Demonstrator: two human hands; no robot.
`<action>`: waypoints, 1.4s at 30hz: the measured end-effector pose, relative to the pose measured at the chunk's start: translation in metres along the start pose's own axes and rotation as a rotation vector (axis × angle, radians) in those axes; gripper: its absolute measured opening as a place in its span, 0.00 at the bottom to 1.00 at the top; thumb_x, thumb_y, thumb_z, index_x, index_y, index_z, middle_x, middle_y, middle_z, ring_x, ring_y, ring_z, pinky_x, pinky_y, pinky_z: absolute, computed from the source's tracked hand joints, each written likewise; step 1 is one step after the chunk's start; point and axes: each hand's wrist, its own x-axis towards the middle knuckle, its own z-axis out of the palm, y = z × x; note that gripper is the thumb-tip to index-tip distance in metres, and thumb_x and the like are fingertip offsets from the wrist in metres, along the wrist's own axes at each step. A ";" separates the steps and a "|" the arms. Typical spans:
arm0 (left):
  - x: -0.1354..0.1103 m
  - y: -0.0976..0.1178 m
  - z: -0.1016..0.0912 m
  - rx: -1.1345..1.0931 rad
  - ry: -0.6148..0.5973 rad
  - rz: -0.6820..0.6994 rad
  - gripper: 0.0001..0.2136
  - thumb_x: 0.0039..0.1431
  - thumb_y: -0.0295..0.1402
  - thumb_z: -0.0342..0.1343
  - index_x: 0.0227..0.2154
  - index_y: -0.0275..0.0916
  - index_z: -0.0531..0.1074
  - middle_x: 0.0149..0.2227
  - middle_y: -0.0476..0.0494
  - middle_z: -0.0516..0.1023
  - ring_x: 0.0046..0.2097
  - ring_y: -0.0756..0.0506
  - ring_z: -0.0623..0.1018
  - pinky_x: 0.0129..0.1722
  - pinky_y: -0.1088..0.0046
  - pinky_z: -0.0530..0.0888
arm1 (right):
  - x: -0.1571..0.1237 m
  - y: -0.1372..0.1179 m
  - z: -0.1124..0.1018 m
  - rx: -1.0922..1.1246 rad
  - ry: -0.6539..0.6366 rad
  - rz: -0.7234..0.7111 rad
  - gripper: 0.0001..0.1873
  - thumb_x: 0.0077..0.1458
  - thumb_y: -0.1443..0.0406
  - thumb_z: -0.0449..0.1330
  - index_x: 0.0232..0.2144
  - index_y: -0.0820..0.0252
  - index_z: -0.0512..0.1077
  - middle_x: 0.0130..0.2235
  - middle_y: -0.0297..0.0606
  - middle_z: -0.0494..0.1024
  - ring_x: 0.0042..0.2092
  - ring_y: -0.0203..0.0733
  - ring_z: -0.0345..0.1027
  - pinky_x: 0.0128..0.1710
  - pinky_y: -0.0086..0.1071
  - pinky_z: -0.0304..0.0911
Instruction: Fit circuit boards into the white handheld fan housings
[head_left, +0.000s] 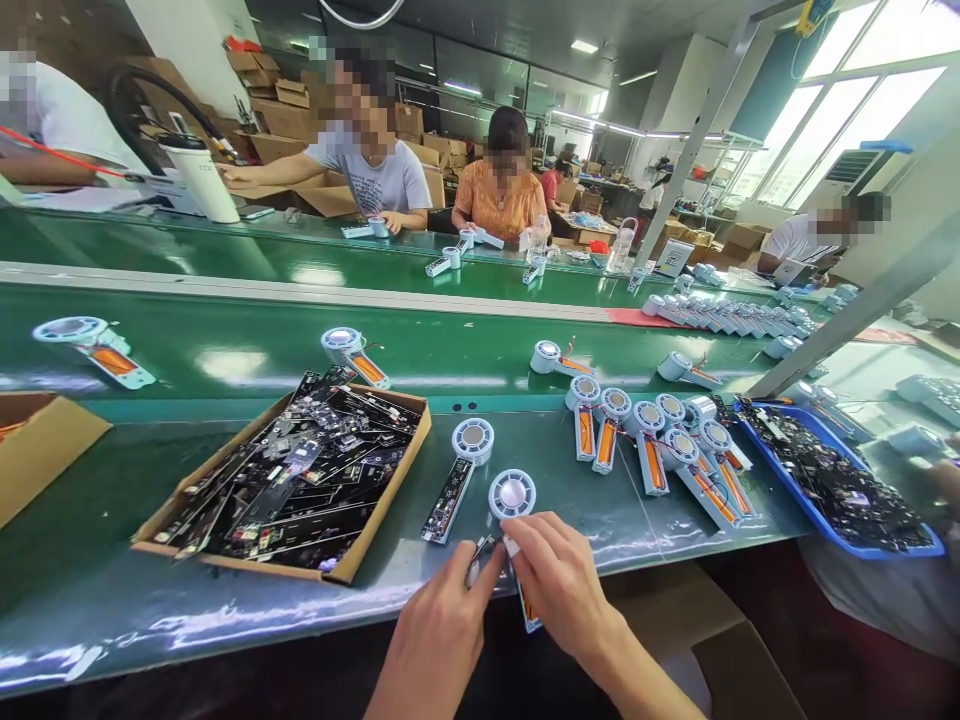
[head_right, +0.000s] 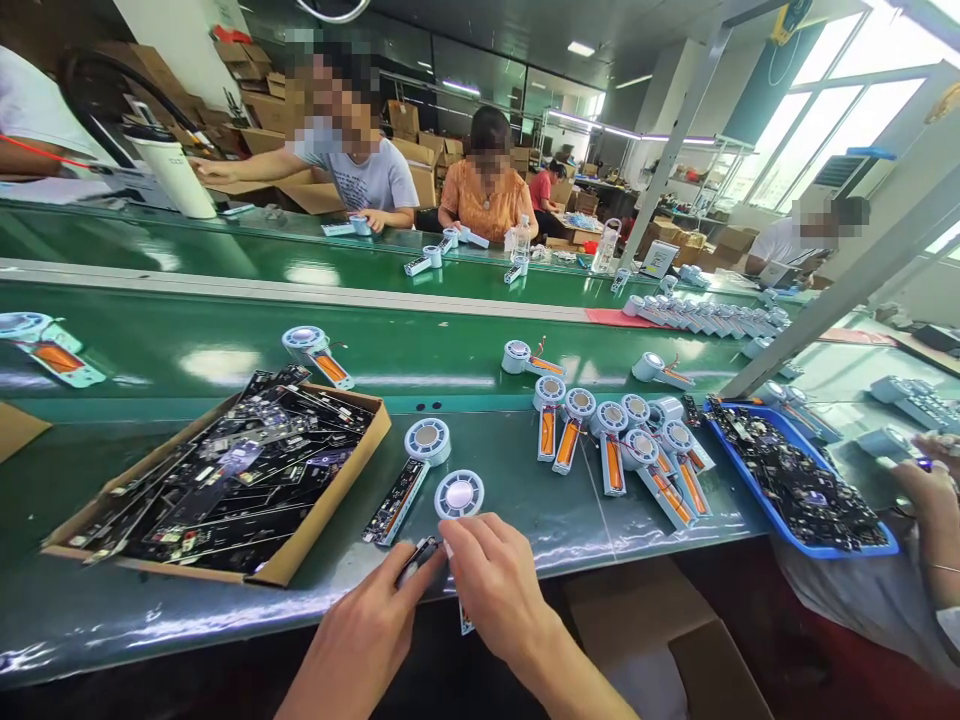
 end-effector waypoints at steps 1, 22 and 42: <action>0.001 0.000 0.000 -0.042 -0.014 -0.006 0.29 0.56 0.14 0.41 0.52 0.46 0.76 0.41 0.42 0.80 0.34 0.45 0.83 0.29 0.75 0.77 | 0.000 0.000 0.003 0.024 0.033 0.038 0.15 0.67 0.73 0.51 0.48 0.57 0.73 0.39 0.42 0.81 0.38 0.43 0.74 0.37 0.35 0.72; 0.019 -0.002 -0.008 -0.554 -0.205 -0.189 0.25 0.62 0.21 0.36 0.50 0.42 0.76 0.42 0.39 0.78 0.42 0.41 0.83 0.42 0.63 0.79 | 0.000 0.001 -0.007 0.097 -0.083 0.041 0.20 0.67 0.76 0.48 0.52 0.55 0.72 0.43 0.42 0.78 0.42 0.44 0.69 0.40 0.36 0.72; 0.041 0.002 0.004 -1.192 -0.197 -0.622 0.19 0.59 0.52 0.49 0.27 0.40 0.70 0.15 0.60 0.56 0.18 0.51 0.56 0.18 0.76 0.55 | 0.008 0.008 -0.017 -0.075 -0.169 -0.153 0.19 0.69 0.73 0.47 0.61 0.63 0.61 0.41 0.45 0.80 0.38 0.45 0.72 0.36 0.35 0.71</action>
